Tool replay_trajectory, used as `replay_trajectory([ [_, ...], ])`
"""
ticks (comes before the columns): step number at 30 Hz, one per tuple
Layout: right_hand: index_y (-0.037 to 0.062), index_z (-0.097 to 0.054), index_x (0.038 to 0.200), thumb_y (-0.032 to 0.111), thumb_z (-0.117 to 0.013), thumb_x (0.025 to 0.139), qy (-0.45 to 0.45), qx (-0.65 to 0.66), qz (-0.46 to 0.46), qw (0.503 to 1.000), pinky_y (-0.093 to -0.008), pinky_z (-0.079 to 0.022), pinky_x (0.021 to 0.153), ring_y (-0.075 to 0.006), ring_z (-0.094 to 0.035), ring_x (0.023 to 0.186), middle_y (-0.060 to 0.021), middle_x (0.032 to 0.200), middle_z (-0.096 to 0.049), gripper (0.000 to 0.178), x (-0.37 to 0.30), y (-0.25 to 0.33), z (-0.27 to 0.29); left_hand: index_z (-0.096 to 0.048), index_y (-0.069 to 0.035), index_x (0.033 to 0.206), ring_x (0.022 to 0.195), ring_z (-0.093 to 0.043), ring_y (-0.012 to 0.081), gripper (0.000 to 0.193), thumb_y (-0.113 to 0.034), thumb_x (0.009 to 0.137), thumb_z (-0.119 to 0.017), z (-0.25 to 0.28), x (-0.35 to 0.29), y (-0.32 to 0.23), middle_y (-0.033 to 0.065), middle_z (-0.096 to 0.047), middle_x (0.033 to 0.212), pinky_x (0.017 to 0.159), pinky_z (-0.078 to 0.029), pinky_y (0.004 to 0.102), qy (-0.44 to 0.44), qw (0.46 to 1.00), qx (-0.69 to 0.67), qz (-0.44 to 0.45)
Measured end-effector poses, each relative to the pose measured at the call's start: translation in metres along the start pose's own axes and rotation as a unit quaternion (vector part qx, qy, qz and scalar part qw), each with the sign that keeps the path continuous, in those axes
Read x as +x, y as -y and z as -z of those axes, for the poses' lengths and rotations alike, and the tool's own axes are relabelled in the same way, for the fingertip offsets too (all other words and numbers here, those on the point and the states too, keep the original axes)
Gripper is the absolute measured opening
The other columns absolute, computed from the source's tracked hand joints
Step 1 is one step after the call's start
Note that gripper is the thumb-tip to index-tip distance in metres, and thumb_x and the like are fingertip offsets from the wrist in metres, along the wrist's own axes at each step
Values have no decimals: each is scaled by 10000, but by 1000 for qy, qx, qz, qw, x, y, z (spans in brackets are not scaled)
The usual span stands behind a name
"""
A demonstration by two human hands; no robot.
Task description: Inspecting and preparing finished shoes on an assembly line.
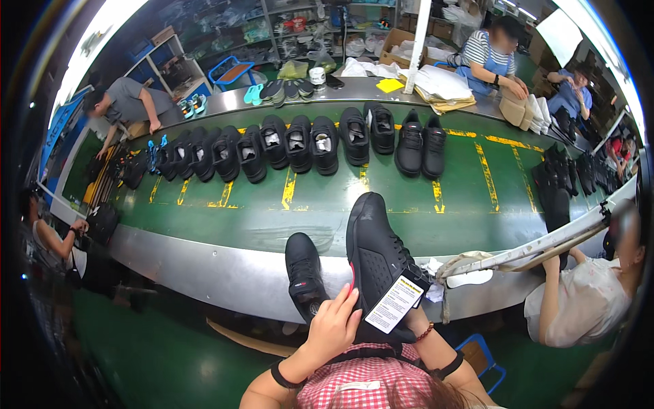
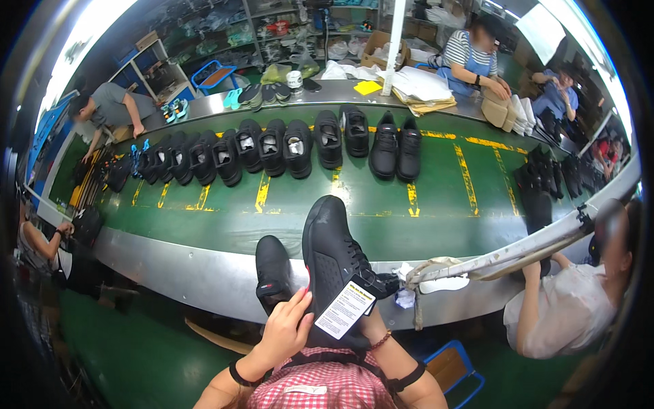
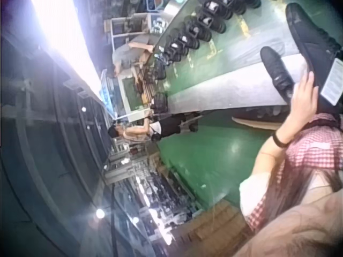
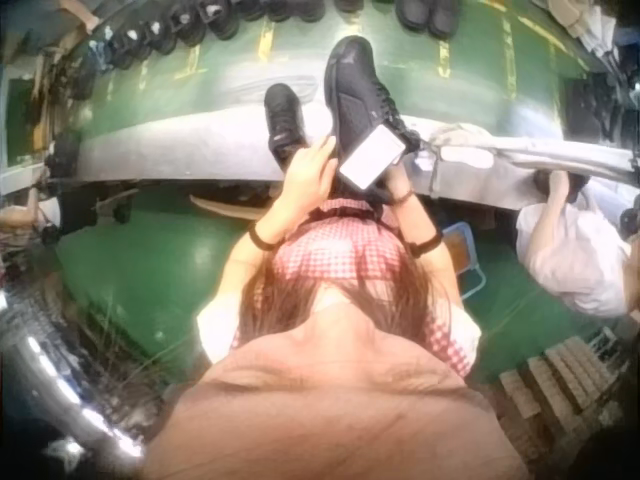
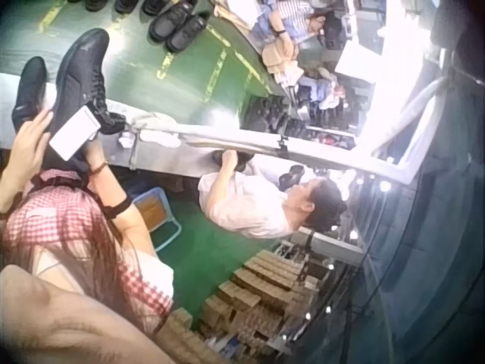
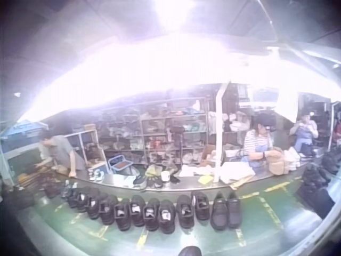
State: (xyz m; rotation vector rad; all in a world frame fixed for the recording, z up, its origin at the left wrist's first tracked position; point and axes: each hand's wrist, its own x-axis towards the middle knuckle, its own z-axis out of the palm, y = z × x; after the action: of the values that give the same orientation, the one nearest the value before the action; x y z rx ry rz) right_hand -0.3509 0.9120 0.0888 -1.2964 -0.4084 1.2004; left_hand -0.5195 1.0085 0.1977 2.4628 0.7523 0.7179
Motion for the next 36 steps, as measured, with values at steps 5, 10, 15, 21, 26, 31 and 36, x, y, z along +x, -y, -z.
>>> replay_trajectory([
  [5,39,-539,1024,174,-487,864,5,-71,7,997,-294,-454,724,-148,-539,896,-78,1015,-568,215,-7,25,-16,-496,26,1110,701,-552,280,400,-155,763,-579,7,9,7,179,-543,1067,659,-456,329,7,1000,-23,19],
  [10,38,-523,1051,193,-485,866,34,21,-28,999,-301,-449,754,-158,-532,923,-81,1037,-556,245,-5,37,-22,-525,31,1071,745,-567,280,391,-151,736,-611,22,-4,-10,227,-527,1069,662,-469,315,0,1000,15,-9],
  [15,36,-506,1078,212,-482,868,88,206,-76,972,-308,-444,784,-167,-525,949,-84,1060,-544,276,-5,47,-31,-530,37,1058,743,-568,267,402,-162,722,-627,30,-3,-11,231,-525,1066,669,-471,304,-17,999,34,-25],
  [21,34,-486,1111,236,-479,870,120,344,-91,927,-317,-439,820,-179,-516,981,-87,1088,-530,314,-9,62,-50,-546,41,1024,754,-574,284,399,-107,668,-651,41,5,-11,238,-521,1079,665,-478,312,19,1000,5,24],
  [26,33,-469,1138,255,-476,871,134,402,-93,901,-325,-434,850,-188,-508,1008,-90,1110,-518,347,-9,73,-63,-558,52,962,687,-582,246,325,-121,697,-634,44,-6,-6,243,-536,1037,616,-482,279,-39,996,30,-75],
  [31,21,-482,1136,178,-479,860,119,340,-68,931,-334,-388,863,-216,-480,1036,-106,1138,-503,317,-9,72,-64,-568,51,924,672,-583,248,298,-96,675,-637,53,1,-8,241,-539,1034,606,-487,284,-20,998,31,-59],
  [36,19,-479,1140,175,-479,858,113,304,-54,944,-334,-386,867,-219,-478,1040,-109,1141,-502,323,-9,68,-65,-570,49,915,631,-578,243,301,-75,649,-641,53,-3,-3,231,-544,1032,576,-488,289,-19,998,27,-62],
])
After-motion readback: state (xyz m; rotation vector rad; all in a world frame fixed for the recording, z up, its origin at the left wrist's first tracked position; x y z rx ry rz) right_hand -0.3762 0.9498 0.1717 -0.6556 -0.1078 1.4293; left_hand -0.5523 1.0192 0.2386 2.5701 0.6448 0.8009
